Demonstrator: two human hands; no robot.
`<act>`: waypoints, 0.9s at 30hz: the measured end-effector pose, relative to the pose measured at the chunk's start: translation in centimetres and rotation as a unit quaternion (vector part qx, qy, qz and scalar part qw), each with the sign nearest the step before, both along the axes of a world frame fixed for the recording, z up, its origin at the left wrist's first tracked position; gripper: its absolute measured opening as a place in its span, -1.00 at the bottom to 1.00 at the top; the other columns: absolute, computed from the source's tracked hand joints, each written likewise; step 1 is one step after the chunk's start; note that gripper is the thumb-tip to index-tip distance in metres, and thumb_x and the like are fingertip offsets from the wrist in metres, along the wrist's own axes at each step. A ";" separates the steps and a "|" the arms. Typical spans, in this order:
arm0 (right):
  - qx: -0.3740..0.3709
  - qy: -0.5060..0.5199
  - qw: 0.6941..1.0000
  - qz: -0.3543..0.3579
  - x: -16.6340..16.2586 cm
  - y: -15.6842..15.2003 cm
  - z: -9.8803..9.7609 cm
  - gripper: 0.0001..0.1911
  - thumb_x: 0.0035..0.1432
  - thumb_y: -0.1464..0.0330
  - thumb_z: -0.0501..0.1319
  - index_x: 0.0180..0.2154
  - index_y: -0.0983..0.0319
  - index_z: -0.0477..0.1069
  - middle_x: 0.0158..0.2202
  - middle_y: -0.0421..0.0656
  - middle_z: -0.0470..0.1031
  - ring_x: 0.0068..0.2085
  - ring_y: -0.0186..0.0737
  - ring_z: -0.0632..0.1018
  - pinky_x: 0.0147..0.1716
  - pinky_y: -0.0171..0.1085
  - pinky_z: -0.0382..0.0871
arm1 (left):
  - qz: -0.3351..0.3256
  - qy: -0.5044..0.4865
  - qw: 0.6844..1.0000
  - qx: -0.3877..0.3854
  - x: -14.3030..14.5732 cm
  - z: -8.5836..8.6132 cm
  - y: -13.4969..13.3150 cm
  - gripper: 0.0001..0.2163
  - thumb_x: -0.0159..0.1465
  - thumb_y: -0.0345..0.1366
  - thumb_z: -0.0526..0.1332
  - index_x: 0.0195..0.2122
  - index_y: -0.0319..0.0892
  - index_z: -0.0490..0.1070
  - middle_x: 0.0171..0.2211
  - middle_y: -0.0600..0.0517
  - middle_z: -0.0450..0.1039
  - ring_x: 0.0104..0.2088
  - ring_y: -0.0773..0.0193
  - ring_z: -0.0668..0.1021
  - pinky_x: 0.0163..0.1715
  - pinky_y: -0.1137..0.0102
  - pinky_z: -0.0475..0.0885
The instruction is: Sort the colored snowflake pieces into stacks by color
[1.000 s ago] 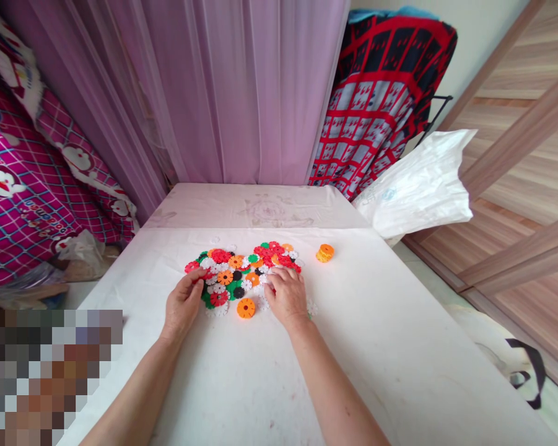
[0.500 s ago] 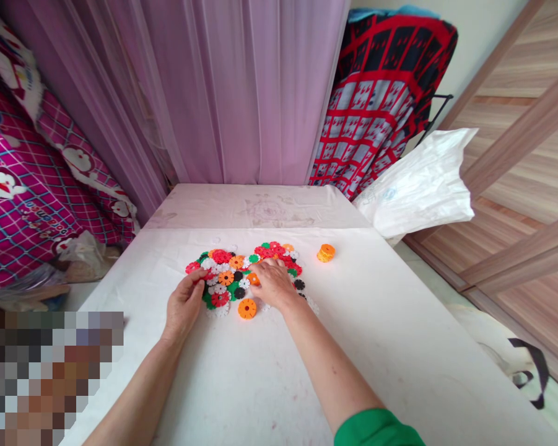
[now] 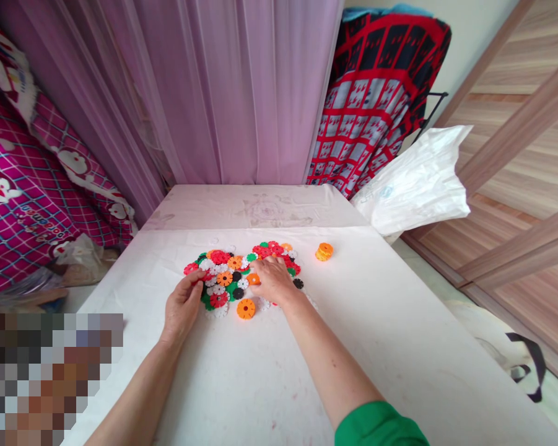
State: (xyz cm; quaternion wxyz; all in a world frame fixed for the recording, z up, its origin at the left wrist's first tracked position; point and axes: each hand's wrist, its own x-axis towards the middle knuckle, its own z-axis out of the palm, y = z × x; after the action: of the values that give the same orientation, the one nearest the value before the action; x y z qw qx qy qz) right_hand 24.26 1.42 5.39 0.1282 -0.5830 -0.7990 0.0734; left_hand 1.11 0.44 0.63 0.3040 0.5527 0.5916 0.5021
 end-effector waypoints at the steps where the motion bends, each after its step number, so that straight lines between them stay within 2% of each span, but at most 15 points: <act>1: -0.005 -0.003 1.000 -0.003 -0.1 0.1 0.0 -0.59 -0.03 0.43 0.30 -0.07 0.18 0.40 -0.15 -0.12 0.55 -0.08 -0.08 0.42 -0.03 -0.12 0.16 | 0.001 -0.001 1.000 -0.001 0.0 0.0 0.0 -0.74 0.22 -0.18 0.12 -0.16 -0.10 0.52 -0.03 -0.04 0.55 0.03 0.12 0.52 0.12 0.17 0.37; 7: -0.028 0.042 0.998 -0.030 0.0 0.6 -0.9 -0.47 -0.10 0.42 0.32 -0.01 0.21 0.35 -0.14 -0.13 0.53 -0.07 -0.06 0.42 0.00 -0.12 0.15 | 0.006 -0.004 1.000 0.006 0.1 0.0 0.0 -0.73 0.22 -0.18 0.11 -0.15 -0.12 0.51 -0.02 -0.05 0.54 0.03 0.13 0.53 0.13 0.18 0.35; 12: 0.011 0.095 0.994 -0.045 0.3 0.3 -1.5 -0.47 -0.10 0.42 0.31 -0.01 0.22 0.34 -0.16 -0.13 0.53 -0.06 -0.05 0.44 0.02 -0.09 0.19 | 0.007 -0.005 1.000 0.001 0.1 0.0 0.0 -0.73 0.21 -0.18 0.12 -0.16 -0.12 0.51 -0.02 -0.05 0.54 0.03 0.12 0.53 0.11 0.18 0.37; 17: 0.079 0.163 0.980 -0.082 0.8 -0.5 -1.3 -0.42 -0.11 0.40 0.31 0.02 0.21 0.31 -0.20 -0.14 0.53 -0.08 -0.09 0.48 0.01 -0.09 0.23 | 0.007 -0.003 1.000 0.001 0.1 0.1 0.0 -0.73 0.21 -0.18 0.12 -0.15 -0.11 0.51 -0.02 -0.03 0.55 0.04 0.13 0.52 0.11 0.19 0.38; 21: 0.097 0.194 0.975 -0.041 0.7 -2.7 -0.9 -0.38 -0.10 0.41 0.30 0.06 0.16 0.26 -0.19 -0.18 0.53 -0.06 -0.10 0.48 0.04 -0.08 0.23 | 0.005 -0.001 1.000 0.004 0.1 -0.1 0.0 -0.73 0.22 -0.18 0.12 -0.16 -0.11 0.52 -0.02 -0.03 0.55 0.04 0.14 0.52 0.11 0.21 0.38; 27: 0.044 0.161 0.986 0.007 -0.8 -6.0 0.3 -0.34 -0.12 0.42 0.29 0.09 0.15 0.24 -0.20 -0.20 0.51 -0.09 -0.11 0.46 0.06 -0.08 0.18 | 0.008 0.009 1.000 0.005 0.2 0.2 0.0 -0.74 0.21 -0.19 0.11 -0.17 -0.11 0.52 -0.05 -0.03 0.56 0.00 0.15 0.54 0.08 0.21 0.41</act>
State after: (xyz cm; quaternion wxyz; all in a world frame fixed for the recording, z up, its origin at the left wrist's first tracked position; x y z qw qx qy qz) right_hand 23.43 -4.55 5.68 0.2801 -0.5518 -0.7743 0.1322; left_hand 1.30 0.39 0.83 0.2917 0.5539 0.5962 0.5026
